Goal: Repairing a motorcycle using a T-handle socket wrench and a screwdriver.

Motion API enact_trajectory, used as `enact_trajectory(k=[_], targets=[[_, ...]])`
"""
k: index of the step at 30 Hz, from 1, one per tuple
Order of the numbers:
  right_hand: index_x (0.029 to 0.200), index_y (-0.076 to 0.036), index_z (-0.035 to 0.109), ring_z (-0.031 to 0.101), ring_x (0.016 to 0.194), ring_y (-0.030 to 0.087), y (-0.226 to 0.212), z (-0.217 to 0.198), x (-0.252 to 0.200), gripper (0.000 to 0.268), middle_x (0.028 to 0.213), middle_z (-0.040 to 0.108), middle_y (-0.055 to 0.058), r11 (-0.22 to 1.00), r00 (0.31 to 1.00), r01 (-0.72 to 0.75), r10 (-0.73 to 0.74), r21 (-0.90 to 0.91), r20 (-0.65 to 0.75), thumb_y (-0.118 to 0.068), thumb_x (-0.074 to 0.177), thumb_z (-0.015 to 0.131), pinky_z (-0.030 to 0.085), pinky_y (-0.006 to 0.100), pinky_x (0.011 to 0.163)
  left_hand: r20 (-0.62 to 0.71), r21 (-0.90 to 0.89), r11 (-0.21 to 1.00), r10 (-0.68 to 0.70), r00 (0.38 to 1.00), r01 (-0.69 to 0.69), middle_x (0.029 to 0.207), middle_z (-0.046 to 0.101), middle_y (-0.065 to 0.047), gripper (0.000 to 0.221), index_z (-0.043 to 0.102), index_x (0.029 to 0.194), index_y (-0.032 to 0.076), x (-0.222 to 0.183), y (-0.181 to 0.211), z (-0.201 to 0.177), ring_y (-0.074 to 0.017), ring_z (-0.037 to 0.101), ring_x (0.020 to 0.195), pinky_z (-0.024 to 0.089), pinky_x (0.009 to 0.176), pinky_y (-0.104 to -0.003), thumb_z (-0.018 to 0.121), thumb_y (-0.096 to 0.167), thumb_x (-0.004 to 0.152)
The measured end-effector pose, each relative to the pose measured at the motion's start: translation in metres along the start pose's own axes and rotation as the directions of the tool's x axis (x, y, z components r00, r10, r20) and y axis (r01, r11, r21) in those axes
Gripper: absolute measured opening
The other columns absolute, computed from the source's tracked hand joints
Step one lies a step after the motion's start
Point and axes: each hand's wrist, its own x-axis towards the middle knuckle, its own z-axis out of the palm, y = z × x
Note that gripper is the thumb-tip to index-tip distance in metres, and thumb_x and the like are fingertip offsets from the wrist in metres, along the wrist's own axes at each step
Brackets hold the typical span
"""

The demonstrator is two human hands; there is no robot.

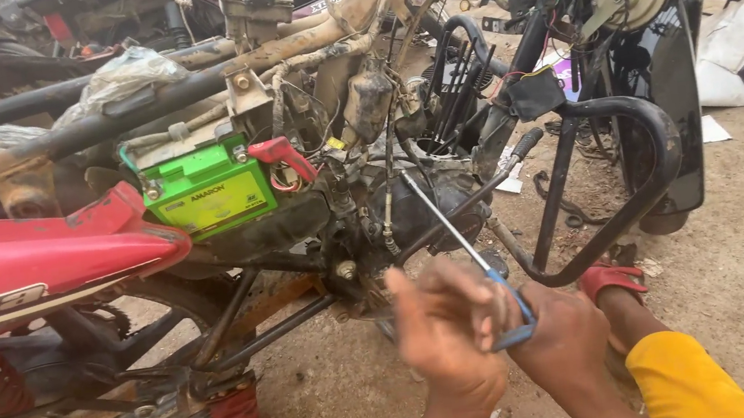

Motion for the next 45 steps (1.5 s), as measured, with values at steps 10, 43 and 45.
enact_trajectory(k=[10, 43, 45], targets=[[0.093, -0.013, 0.074, 0.07, 0.064, 0.031, 0.007, 0.019, -0.016, 0.026, 0.069, 0.07, 0.014, 0.871, 0.917, -0.398, 0.371, 0.29, 0.145, -0.031, 0.075, 0.076, 0.051, 0.041, 0.062, -0.146, 0.453, 0.851, -0.223, 0.964, 0.266, 0.05, 0.039, 0.006, 0.073, 0.061, 0.072, 0.008, 0.031, -0.003, 0.043, -0.0048, 0.031, 0.04, 0.024, 0.038, -0.022, 0.031, 0.065, 0.106], [0.09, -0.004, 0.066, 0.066, 0.077, 0.045, 0.027, 0.021, -0.041, 0.024, 0.077, 0.065, 0.023, 0.897, 0.972, -0.233, 0.217, 0.375, 0.086, -0.028, 0.091, 0.065, 0.048, 0.052, 0.064, 0.069, 0.707, 0.707, -0.068, 0.995, -0.001, 0.084, 0.064, -0.003, 0.053, 0.07, 0.1, 0.001, 0.014, -0.026, 0.018, -0.0146, 0.06, 0.079, 0.048, 0.071, -0.029, 0.044, 0.045, 0.112], [0.088, -0.005, 0.066, 0.066, 0.075, 0.046, 0.018, 0.019, -0.041, 0.025, 0.074, 0.065, 0.023, 0.903, 0.967, -0.253, 0.22, 0.346, 0.132, -0.03, 0.09, 0.065, 0.048, 0.052, 0.063, 0.053, 0.772, 0.635, -0.019, 0.998, -0.029, 0.092, 0.069, -0.005, 0.055, 0.069, 0.104, 0.001, -0.005, -0.002, -0.012, -0.016, 0.067, 0.087, 0.055, 0.078, -0.03, 0.039, 0.046, 0.112]])
